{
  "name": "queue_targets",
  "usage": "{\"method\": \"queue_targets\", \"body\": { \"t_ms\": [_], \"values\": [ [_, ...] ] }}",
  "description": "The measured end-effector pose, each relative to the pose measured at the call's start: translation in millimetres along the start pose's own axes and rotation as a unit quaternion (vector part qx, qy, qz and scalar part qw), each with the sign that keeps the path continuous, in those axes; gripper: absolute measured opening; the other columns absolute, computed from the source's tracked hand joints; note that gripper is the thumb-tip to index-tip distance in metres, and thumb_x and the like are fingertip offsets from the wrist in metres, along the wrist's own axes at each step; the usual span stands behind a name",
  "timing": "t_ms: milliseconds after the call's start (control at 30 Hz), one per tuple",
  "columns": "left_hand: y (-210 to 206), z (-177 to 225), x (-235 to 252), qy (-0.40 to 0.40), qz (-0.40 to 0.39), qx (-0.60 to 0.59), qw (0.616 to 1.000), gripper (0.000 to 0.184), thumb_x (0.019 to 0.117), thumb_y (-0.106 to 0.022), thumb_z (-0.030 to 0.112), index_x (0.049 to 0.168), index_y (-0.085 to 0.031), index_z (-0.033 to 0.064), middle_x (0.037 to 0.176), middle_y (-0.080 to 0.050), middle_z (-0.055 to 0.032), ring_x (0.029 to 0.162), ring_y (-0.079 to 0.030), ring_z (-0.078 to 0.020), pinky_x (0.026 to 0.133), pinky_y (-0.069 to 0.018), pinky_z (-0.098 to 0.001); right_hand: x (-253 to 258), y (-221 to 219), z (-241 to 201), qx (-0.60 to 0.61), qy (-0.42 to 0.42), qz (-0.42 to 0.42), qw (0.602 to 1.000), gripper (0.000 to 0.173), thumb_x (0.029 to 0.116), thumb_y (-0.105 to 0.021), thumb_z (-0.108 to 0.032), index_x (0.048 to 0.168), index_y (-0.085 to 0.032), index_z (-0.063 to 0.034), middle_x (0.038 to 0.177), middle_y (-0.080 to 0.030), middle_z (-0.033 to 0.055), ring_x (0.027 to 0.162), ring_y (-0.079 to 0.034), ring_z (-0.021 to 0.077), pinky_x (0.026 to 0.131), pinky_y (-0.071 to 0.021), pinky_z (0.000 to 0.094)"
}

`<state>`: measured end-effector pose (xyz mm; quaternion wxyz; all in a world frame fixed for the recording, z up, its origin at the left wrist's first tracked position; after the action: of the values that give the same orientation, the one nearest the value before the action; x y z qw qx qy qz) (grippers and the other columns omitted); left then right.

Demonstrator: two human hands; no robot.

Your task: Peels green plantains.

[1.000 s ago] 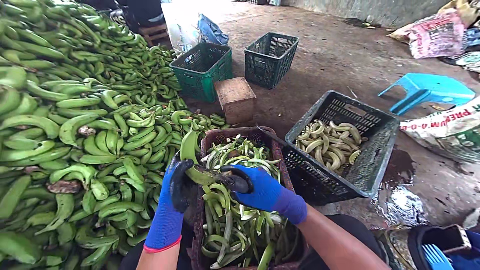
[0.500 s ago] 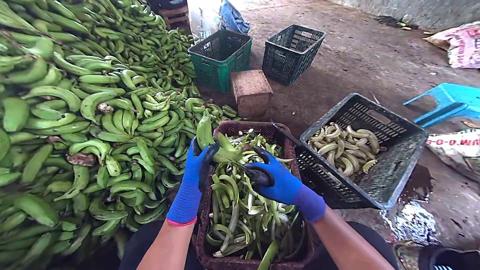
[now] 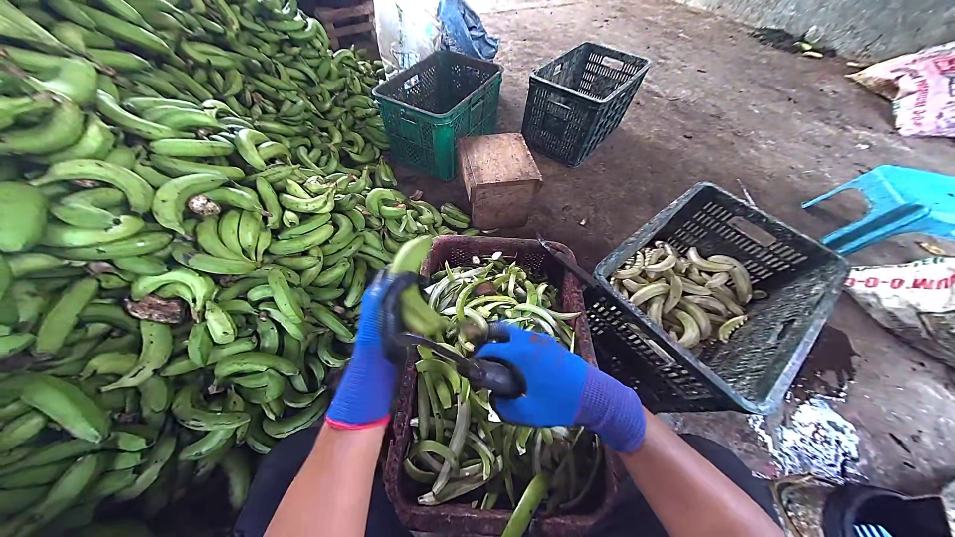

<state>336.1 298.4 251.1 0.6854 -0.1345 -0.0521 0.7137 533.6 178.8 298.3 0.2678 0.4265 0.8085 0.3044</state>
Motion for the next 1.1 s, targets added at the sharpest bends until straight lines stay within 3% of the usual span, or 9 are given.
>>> {"method": "queue_targets", "body": {
  "t_ms": [133,233,433,567,733,800,867,967,1100],
  "values": [
    [49,19,41,-0.054,0.17,-0.065,0.982,0.031,0.1024,-0.054,0.039,0.126,-0.053,0.0193,0.103,-0.061,0.0007,0.086,-0.062,-0.0118,0.072,-0.0547,-0.0334,-18,-23,4,-0.005,-0.053,-0.081,0.995,0.048,0.0885,-0.074,-0.025,0.132,-0.064,-0.0067,0.139,-0.055,0.0239,0.117,-0.061,0.0391,0.096,-0.0501,0.0575],
    [22,16,20,-0.054,0.116,0.0,0.992,0.049,0.1032,-0.056,0.033,0.147,-0.039,0.0178,0.115,-0.062,-0.0056,0.088,-0.065,-0.0146,0.07,-0.0569,-0.0339,-6,-21,18,0.018,-0.098,0.013,0.995,0.059,0.0909,-0.073,-0.021,0.147,-0.054,-0.0127,0.156,-0.043,0.0197,0.133,-0.054,0.0376,0.106,-0.0463,0.0563],
    [-26,9,-38,-0.149,-0.07,0.108,0.98,0.068,0.0877,-0.071,0.009,0.146,-0.037,0.0036,0.123,-0.063,-0.006,0.106,-0.066,-0.009,0.09,-0.0572,-0.0269,-2,6,36,0.108,-0.222,0.186,0.951,0.051,0.1022,-0.058,-0.036,0.143,-0.054,-0.0057,0.117,-0.069,0.0192,0.105,-0.068,0.0291,0.096,-0.0519,0.0487],
    [-27,9,-42,-0.217,-0.083,0.231,0.945,0.069,0.0846,-0.076,0.024,0.141,-0.045,-0.0015,0.121,-0.065,-0.008,0.108,-0.063,-0.0048,0.096,-0.0525,-0.0254,-12,1,34,0.101,-0.088,0.355,0.925,0.042,0.0939,-0.063,-0.027,0.127,-0.065,-0.0009,0.101,-0.072,0.013,0.088,-0.07,0.0171,0.082,-0.0574,0.0377],
    [-20,15,-44,-0.206,-0.209,0.042,0.955,0.061,0.0857,-0.072,0.006,0.139,-0.043,0.0097,0.116,-0.068,0.0031,0.106,-0.067,-0.0091,0.093,-0.0576,-0.0274,6,-7,62,0.067,-0.289,-0.029,0.954,0.051,0.1101,-0.041,-0.041,0.144,-0.053,-0.0043,0.122,-0.065,0.025,0.11,-0.066,0.0377,0.099,-0.0483,0.0566],
    [-13,16,-38,-0.15,-0.202,0.005,0.968,0.056,0.0901,-0.064,0.016,0.141,-0.041,0.0145,0.109,-0.068,0.0064,0.095,-0.068,-0.0056,0.081,-0.0591,-0.0228,3,-8,64,0.094,-0.237,0.027,0.966,0.047,0.1116,-0.036,-0.037,0.149,-0.05,-0.0125,0.119,-0.067,0.0178,0.1,-0.068,0.0285,0.091,-0.0528,0.0494],
    [-1,7,-27,-0.11,-0.191,-0.033,0.975,0.045,0.1005,-0.056,0.039,0.139,-0.048,0.0189,0.101,-0.067,0.0051,0.083,-0.066,-0.005,0.071,-0.058,-0.0217,-2,-8,63,0.084,-0.137,0.123,0.979,0.046,0.1065,-0.043,-0.033,0.149,-0.054,-0.0182,0.133,-0.065,0.0098,0.116,-0.065,0.0204,0.102,-0.0517,0.0447],
    [0,10,-26,-0.053,-0.153,-0.052,0.985,0.039,0.1083,-0.038,0.042,0.135,-0.054,0.0181,0.096,-0.066,0.0029,0.079,-0.065,-0.0043,0.068,-0.0568,-0.021,-8,-13,54,-0.027,0.038,0.254,0.966,0.05,0.093,-0.061,-0.037,0.135,-0.067,-0.0112,0.122,-0.069,0.0187,0.11,-0.067,0.0325,0.092,-0.0548,0.0531],
    [-12,16,-43,-0.052,-0.171,0.015,0.984,0.044,0.1107,-0.028,0.034,0.146,-0.048,0.0174,0.117,-0.066,0.0031,0.098,-0.065,-0.002,0.084,-0.0555,-0.0212,2,-13,47,-0.134,0.122,0.287,0.94,0.048,0.0932,-0.059,-0.045,0.126,-0.073,-0.0123,0.111,-0.071,0.0194,0.098,-0.071,0.0353,0.08,-0.058,0.0539]
  ]
}}
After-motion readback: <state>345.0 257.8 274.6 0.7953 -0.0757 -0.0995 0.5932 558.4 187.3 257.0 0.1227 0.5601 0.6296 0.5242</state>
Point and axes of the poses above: each hand's wrist, its own x-axis towards the middle knuckle, its own y-axis out of the back of the hand, z = x × y, the point moved 2 cm from there along x, towards the middle knuckle
